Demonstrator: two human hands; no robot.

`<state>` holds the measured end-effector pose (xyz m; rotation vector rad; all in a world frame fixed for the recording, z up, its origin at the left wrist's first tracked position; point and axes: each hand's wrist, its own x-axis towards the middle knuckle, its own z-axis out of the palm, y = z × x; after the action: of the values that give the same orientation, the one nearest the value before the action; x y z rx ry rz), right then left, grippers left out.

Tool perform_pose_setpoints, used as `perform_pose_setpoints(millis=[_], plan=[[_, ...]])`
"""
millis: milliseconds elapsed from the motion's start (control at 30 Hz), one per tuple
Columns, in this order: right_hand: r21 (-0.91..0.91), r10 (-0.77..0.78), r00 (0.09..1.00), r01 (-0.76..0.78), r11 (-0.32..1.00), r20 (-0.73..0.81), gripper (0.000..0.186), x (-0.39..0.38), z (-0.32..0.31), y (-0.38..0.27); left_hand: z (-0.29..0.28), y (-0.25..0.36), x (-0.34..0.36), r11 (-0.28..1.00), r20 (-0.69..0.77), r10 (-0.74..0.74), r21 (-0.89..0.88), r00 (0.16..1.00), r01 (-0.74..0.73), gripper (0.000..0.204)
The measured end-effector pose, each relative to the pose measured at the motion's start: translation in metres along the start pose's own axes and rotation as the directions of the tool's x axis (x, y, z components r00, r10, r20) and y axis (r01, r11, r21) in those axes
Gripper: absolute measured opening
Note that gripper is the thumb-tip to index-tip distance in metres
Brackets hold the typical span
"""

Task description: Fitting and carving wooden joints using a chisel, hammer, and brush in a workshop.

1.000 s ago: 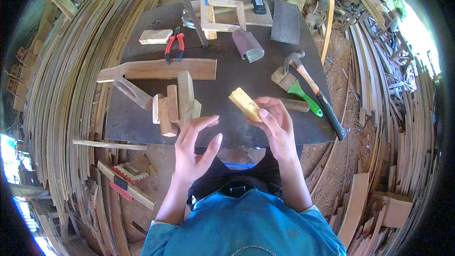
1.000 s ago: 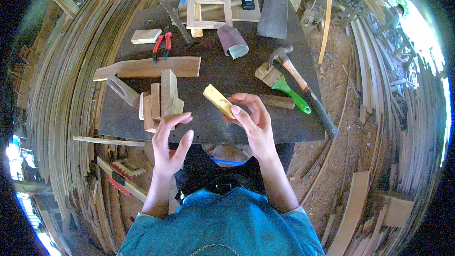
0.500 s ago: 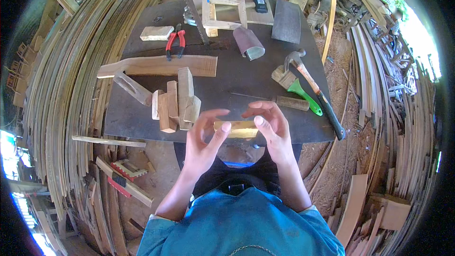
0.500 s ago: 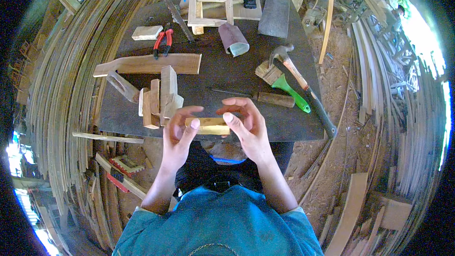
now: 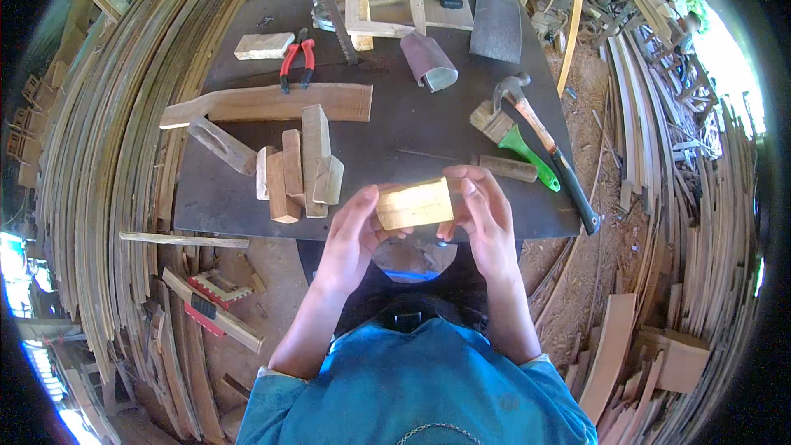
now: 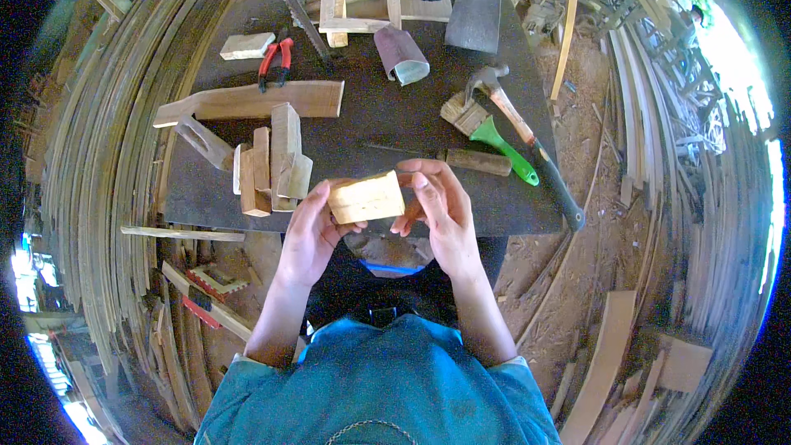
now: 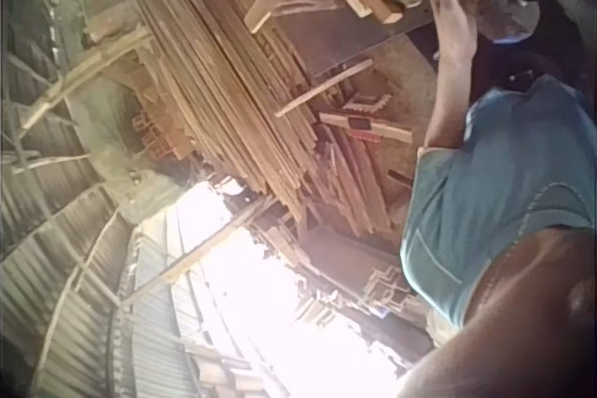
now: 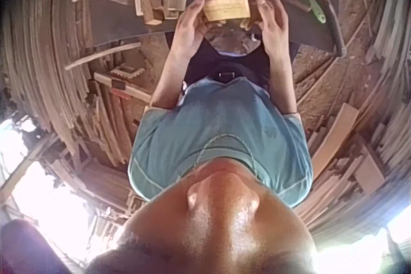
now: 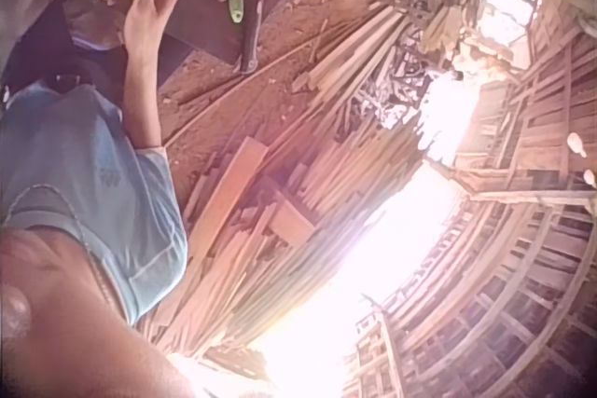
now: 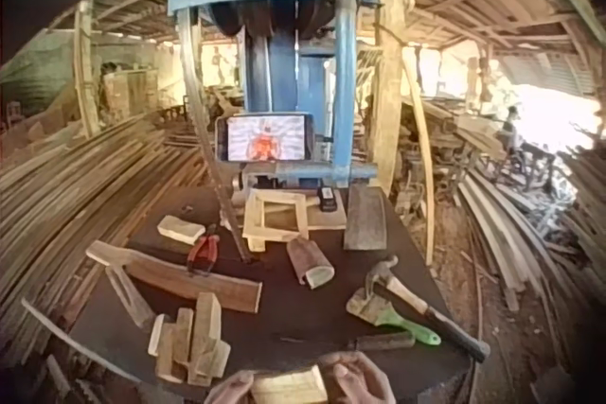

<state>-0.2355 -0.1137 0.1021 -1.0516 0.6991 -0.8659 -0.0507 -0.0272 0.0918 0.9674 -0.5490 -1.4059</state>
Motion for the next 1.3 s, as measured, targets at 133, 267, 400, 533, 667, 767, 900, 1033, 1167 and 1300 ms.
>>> perform_pose_setpoints(millis=[133,267,400,533,667,767,900,1033,1167,1300], plan=[[-0.048,-0.064,0.998,0.063,0.997,-0.022,0.035,-0.001,-0.011,0.0,-0.003,0.0,0.002,0.983,-0.04,-0.015,-0.181,0.999,0.007,0.048],[-0.127,-0.082,0.993,0.071,0.989,-0.085,0.032,-0.012,-0.025,-0.004,-0.003,0.002,0.001,0.972,-0.054,-0.043,-0.235,0.998,0.029,0.045],[-0.235,-0.113,0.979,0.071,0.969,-0.167,0.027,-0.032,-0.033,-0.013,-0.011,-0.004,-0.005,0.985,-0.089,-0.006,-0.172,0.996,-0.009,0.044],[-0.453,-0.156,0.957,0.028,0.891,-0.246,0.021,-0.048,-0.043,-0.018,-0.016,-0.009,-0.003,0.997,-0.107,0.055,-0.05,0.993,-0.061,0.043],[-0.611,-0.273,0.924,0.058,0.79,-0.266,0.018,-0.052,-0.062,-0.01,-0.004,-0.005,0.0,0.979,-0.158,0.203,0.021,0.966,-0.203,0.038],[-0.852,-0.383,0.904,0.04,0.522,-0.192,0.02,-0.048,-0.066,-0.014,-0.001,0.002,0.0,0.968,-0.112,0.252,0.024,0.961,-0.251,0.035],[-0.99,-0.566,0.824,0.062,0.127,-0.021,0.027,-0.031,-0.075,-0.022,0.001,0.01,-0.007,0.972,-0.096,0.218,-0.073,0.971,-0.225,0.045],[-0.993,-0.577,0.815,-0.108,-0.057,-0.055,0.034,-0.015,-0.091,-0.032,-0.004,0.008,-0.018,0.969,-0.081,0.116,-0.212,0.99,-0.131,0.065],[-0.96,-0.513,0.854,-0.211,-0.184,-0.089,0.035,-0.01,-0.109,-0.033,-0.007,0.006,-0.026,0.89,-0.072,0.017,-0.453,0.997,-0.048,0.071],[-0.929,-0.51,0.86,-0.208,-0.308,-0.023,0.031,-0.002,-0.118,-0.022,-0.018,-0.004,-0.03,0.732,-0.021,0.001,-0.681,1.0,-0.015,0.071]])
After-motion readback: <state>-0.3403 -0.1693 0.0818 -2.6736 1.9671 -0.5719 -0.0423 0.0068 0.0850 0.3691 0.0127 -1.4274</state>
